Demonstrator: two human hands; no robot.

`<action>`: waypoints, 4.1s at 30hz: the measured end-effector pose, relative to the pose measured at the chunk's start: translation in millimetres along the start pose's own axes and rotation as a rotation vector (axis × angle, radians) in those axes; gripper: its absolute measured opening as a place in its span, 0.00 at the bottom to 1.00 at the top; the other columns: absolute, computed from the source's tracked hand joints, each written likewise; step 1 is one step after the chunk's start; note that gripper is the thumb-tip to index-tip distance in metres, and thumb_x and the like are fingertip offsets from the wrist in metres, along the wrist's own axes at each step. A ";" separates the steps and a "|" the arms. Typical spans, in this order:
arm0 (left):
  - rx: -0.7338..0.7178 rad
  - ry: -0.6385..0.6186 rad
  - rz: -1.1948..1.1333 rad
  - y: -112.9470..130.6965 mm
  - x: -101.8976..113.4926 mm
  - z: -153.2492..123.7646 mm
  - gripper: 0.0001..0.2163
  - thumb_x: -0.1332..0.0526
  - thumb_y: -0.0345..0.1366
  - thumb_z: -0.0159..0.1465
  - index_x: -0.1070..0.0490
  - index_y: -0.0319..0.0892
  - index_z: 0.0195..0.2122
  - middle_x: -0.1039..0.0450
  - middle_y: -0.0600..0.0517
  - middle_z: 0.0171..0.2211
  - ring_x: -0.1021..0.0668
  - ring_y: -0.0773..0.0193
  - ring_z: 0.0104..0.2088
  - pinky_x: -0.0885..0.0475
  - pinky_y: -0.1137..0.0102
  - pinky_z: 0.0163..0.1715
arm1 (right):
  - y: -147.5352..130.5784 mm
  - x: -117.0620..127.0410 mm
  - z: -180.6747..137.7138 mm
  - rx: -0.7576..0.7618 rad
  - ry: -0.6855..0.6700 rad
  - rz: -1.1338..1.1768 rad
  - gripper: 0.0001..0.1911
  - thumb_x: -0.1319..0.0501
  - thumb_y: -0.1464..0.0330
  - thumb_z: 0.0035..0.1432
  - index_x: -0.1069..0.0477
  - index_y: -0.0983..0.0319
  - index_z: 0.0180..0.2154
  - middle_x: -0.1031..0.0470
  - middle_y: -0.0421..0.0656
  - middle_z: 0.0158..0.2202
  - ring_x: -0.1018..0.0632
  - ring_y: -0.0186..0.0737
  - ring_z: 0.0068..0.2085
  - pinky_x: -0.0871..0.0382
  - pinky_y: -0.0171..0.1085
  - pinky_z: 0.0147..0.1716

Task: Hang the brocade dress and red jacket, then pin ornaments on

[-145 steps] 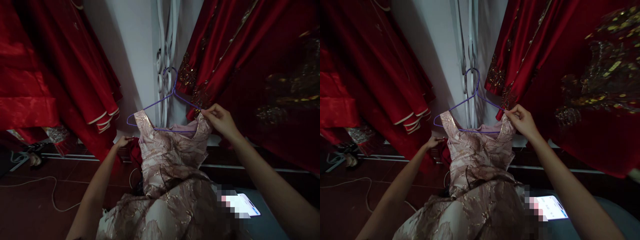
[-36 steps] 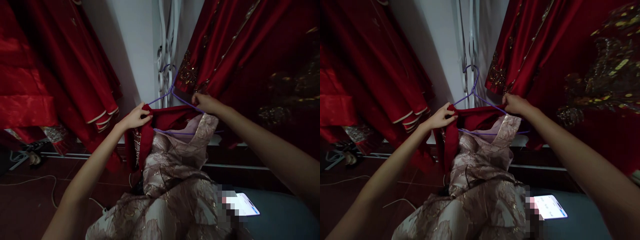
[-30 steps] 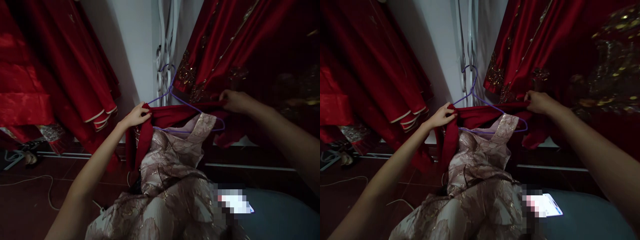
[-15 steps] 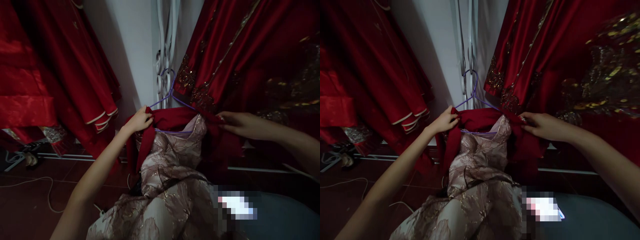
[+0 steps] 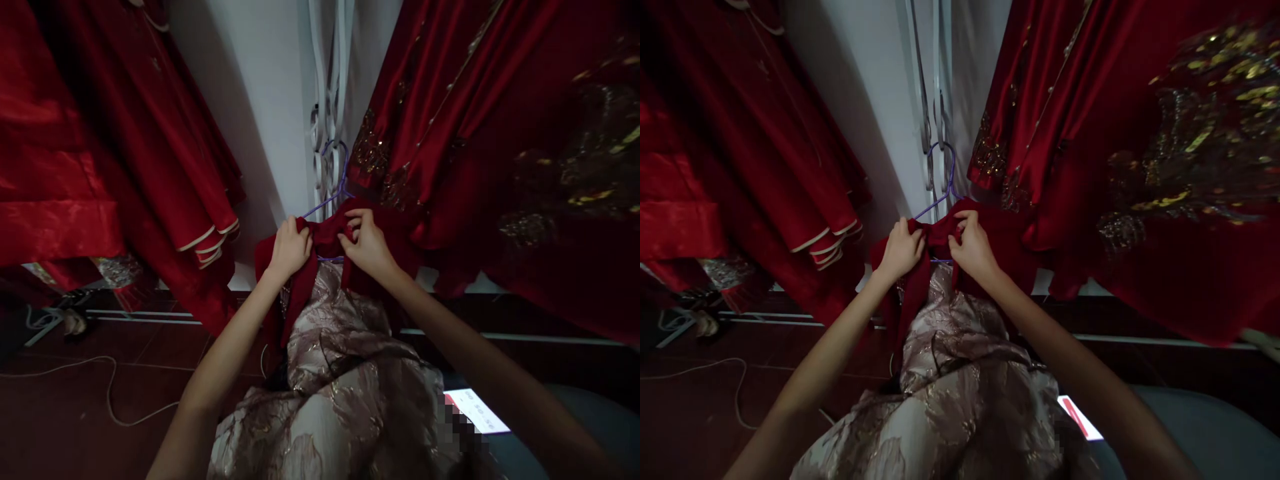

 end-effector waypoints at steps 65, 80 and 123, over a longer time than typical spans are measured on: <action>0.264 -0.020 -0.891 67.6 -13.2 -69.4 0.17 0.47 0.23 0.56 0.44 0.42 0.46 0.34 0.46 0.43 0.28 0.61 0.45 0.34 0.65 0.46 | -5.5 0.7 -63.9 0.029 -0.119 0.263 0.14 0.46 0.67 0.59 0.28 0.55 0.46 0.29 0.43 0.42 0.26 0.36 0.40 0.28 0.33 0.34; 0.237 -0.085 -0.641 73.0 14.0 -63.9 0.10 0.48 0.32 0.62 0.38 0.45 0.44 0.33 0.47 0.40 0.25 0.59 0.40 0.32 0.67 0.41 | -13.7 14.8 -59.7 0.120 -0.122 0.171 0.17 0.47 0.68 0.60 0.30 0.51 0.49 0.28 0.42 0.41 0.26 0.37 0.42 0.30 0.38 0.43; 0.136 -0.001 -0.740 62.5 -2.7 -68.9 0.13 0.47 0.33 0.62 0.38 0.44 0.49 0.35 0.47 0.46 0.31 0.63 0.47 0.34 0.67 0.47 | 32.5 -21.1 -68.3 -0.092 -0.136 0.488 0.27 0.46 0.68 0.53 0.52 0.56 0.53 0.38 0.45 0.44 0.28 0.32 0.34 0.30 0.33 0.31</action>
Point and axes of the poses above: each hand's wrist, its own z-axis towards the middle knuckle, its own x-axis out of the back of the hand, y = z × x, the point moved 5 cm from there along z, towards the middle knuckle
